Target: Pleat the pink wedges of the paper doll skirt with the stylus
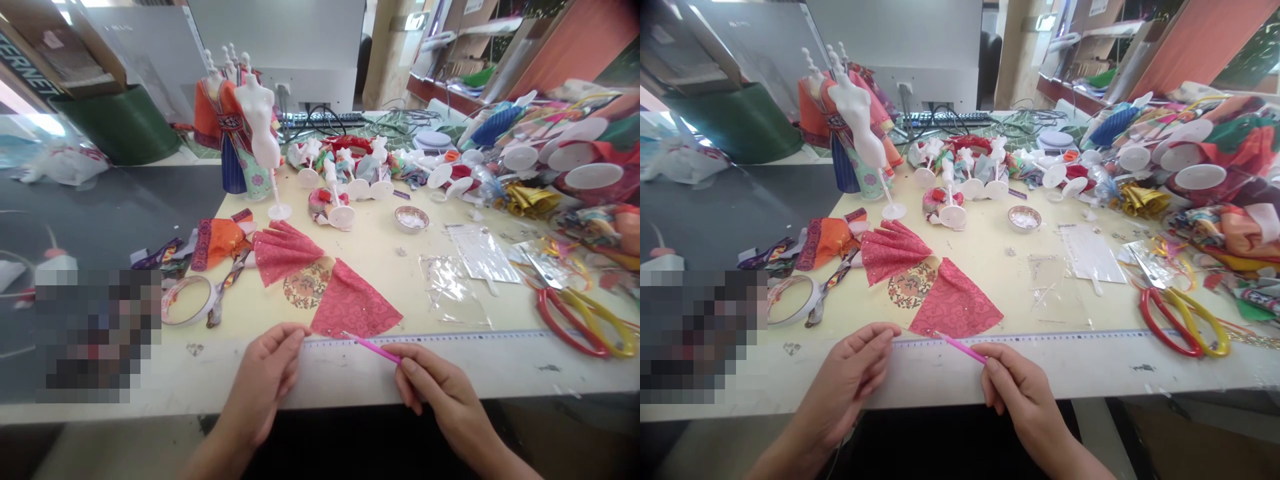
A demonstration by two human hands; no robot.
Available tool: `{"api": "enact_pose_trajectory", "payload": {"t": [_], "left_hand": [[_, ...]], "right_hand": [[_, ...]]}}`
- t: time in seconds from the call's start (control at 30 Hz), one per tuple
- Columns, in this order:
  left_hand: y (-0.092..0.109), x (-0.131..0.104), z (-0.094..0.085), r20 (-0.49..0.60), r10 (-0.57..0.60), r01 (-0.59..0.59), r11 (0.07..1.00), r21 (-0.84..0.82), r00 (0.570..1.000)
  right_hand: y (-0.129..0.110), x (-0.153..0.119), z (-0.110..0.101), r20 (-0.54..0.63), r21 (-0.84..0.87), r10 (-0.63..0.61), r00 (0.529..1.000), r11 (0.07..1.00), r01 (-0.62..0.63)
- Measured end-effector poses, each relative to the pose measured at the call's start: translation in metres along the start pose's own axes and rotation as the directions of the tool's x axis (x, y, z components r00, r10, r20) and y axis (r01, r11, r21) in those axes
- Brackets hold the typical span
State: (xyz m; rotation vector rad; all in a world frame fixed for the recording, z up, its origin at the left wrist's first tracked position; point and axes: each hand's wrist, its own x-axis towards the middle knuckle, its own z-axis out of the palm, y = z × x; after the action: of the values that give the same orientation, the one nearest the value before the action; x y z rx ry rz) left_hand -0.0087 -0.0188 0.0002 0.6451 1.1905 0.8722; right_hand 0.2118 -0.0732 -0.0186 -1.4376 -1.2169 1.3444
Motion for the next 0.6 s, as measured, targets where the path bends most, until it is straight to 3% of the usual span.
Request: {"api": "enact_pose_trajectory", "payload": {"t": [0.1,0.23,0.6], "left_hand": [[0.007,0.002,-0.012,-0.032,-0.007,0.005,0.997,-0.08,0.999],[0.009,0.001,-0.015,0.036,-0.057,0.063,0.981,-0.185,0.998],[-0.004,-0.001,0.001,0.146,-0.104,0.119,0.988,-0.096,0.984]], "right_hand": [[0.0,0.007,0.003,0.021,-0.152,-0.085,0.996,0.985,0.087],[-0.002,0.012,0.001,-0.011,-0.323,-0.165,0.986,0.934,0.153],[0.002,0.004,-0.026,-0.102,-0.475,-0.22,0.97,0.868,0.147]]}}
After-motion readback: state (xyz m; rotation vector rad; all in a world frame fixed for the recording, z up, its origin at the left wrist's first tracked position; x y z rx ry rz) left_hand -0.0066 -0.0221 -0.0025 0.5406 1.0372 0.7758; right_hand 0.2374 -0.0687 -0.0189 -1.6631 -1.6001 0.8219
